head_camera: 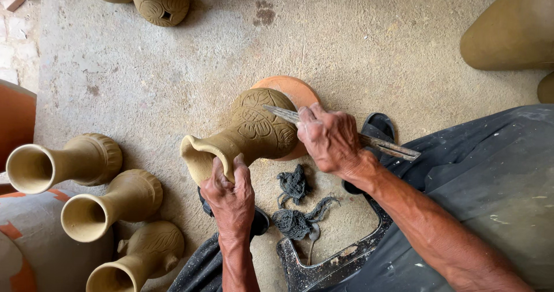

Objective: The person carves decorative floral patterns into the surface of a clay vase using a small metal carving tool. The person rotates the vase by hand on a small stand while applying pressure with the tool to create deep incisions.

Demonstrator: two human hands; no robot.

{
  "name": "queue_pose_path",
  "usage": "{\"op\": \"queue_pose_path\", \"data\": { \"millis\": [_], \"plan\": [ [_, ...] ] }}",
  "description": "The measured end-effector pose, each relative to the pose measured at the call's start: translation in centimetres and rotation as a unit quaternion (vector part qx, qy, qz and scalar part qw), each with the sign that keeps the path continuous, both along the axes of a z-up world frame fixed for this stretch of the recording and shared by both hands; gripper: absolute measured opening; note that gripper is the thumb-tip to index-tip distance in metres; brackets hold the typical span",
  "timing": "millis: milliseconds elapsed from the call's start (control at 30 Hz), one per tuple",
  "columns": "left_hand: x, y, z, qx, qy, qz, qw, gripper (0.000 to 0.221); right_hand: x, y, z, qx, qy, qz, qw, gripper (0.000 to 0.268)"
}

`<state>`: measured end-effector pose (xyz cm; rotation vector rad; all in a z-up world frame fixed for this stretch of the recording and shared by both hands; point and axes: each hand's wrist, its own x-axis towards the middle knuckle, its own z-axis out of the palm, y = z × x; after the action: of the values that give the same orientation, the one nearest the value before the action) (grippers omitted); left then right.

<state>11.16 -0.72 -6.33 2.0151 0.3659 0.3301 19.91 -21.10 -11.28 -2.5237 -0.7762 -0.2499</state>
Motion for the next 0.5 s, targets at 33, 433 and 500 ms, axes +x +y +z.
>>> {"op": "queue_pose_path", "data": {
  "millis": [33, 433, 500],
  "plan": [
    [0.1, -0.1, 0.1, -0.002, -0.016, -0.004, 1.000, 0.011, -0.2, 0.3, 0.0, -0.002, -0.010, 0.005, 1.000, 0.019],
    [0.2, 0.0, 0.0, 0.030, 0.004, -0.002, 1.000, 0.011, -0.9, -0.5, -1.1, -0.024, 0.004, -0.020, 0.999, 0.023],
    [0.1, 0.1, -0.1, 0.028, 0.005, -0.002, 1.000, 0.010, -1.2, -0.6, -1.3, -0.004, -0.010, 0.001, 1.000, 0.021]
  ]
}}
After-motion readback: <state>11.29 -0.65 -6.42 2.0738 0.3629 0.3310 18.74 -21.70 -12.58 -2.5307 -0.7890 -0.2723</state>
